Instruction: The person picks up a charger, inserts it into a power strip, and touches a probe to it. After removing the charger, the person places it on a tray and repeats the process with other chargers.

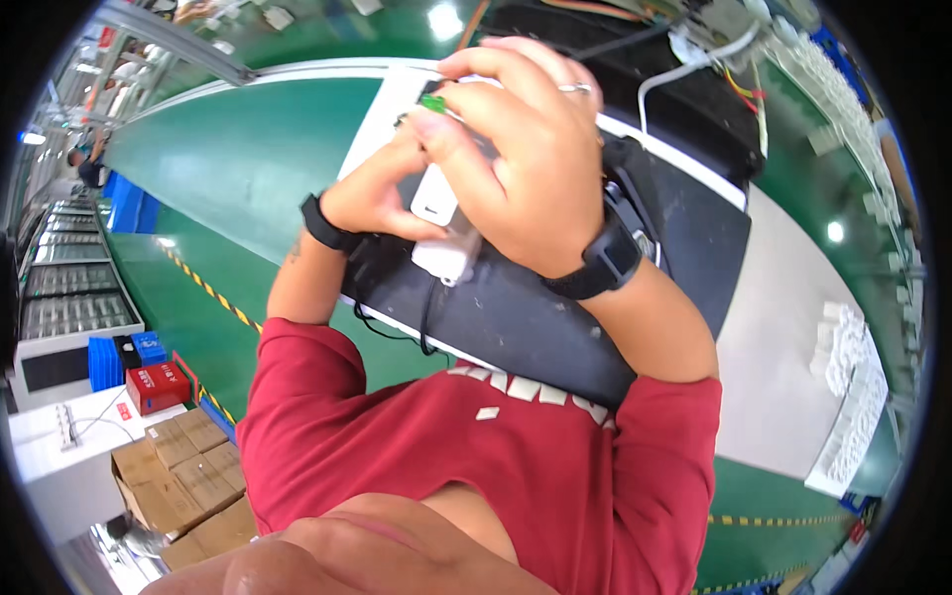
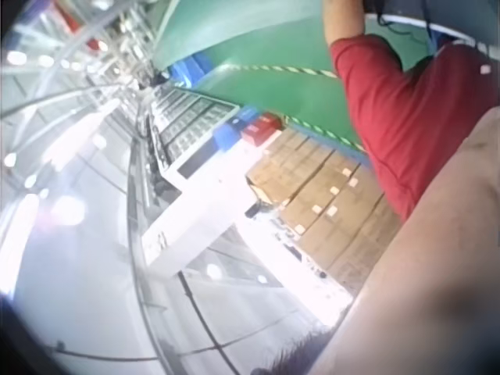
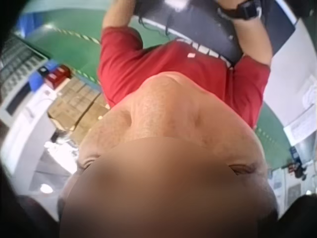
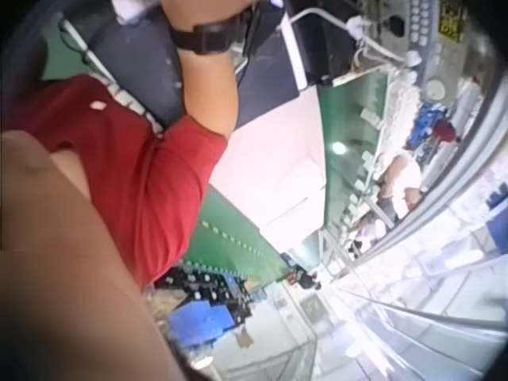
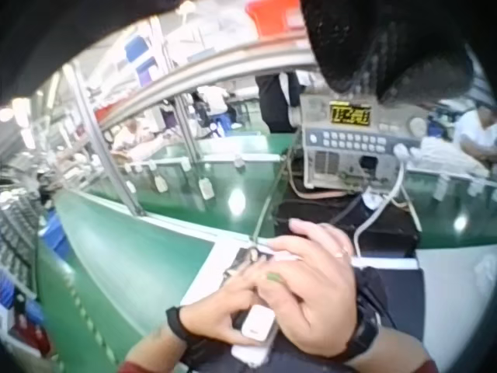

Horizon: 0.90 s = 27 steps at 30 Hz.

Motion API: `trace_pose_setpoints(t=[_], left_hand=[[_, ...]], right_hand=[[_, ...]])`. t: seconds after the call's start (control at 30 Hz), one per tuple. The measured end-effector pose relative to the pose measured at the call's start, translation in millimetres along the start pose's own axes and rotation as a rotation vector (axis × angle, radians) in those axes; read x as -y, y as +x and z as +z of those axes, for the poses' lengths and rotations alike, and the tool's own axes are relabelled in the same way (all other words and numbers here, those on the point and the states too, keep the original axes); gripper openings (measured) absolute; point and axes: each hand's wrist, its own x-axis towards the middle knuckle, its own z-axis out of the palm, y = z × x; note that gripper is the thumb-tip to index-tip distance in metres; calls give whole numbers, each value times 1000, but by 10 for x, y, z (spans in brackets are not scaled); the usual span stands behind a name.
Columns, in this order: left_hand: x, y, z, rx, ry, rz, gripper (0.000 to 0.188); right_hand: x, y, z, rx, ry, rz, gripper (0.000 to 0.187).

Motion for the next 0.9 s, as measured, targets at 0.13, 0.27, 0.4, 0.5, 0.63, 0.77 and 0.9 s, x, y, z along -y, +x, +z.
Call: trace_pose_setpoints(t=[0.13,0.27,0.4,0.5,0.63,0.77,0.9], left_hand=[[24,17,39,-52,-38,43,48],[10,47,54,-71,-45,86,43],[-20,51,34,-25,54,19,41],[-30,47,24,-45,49,38,38],[-30,48,37,-75,26,77,38],[-24,51,43,-86,12,87,37],[-14,34,36,-83,46,86,37]], right_hand=[[123,-223,62,56,37,102,11],[161,-317,141,59,-12,109,13],[189,-327,162,52,-100,39,12],[210,-333,158,15,-136,22,12],[188,-340,158,-12,-112,16,11],[167,-369,179,-78,-198,-36,9],[213,-428,213,-96,-226,-85,8]])
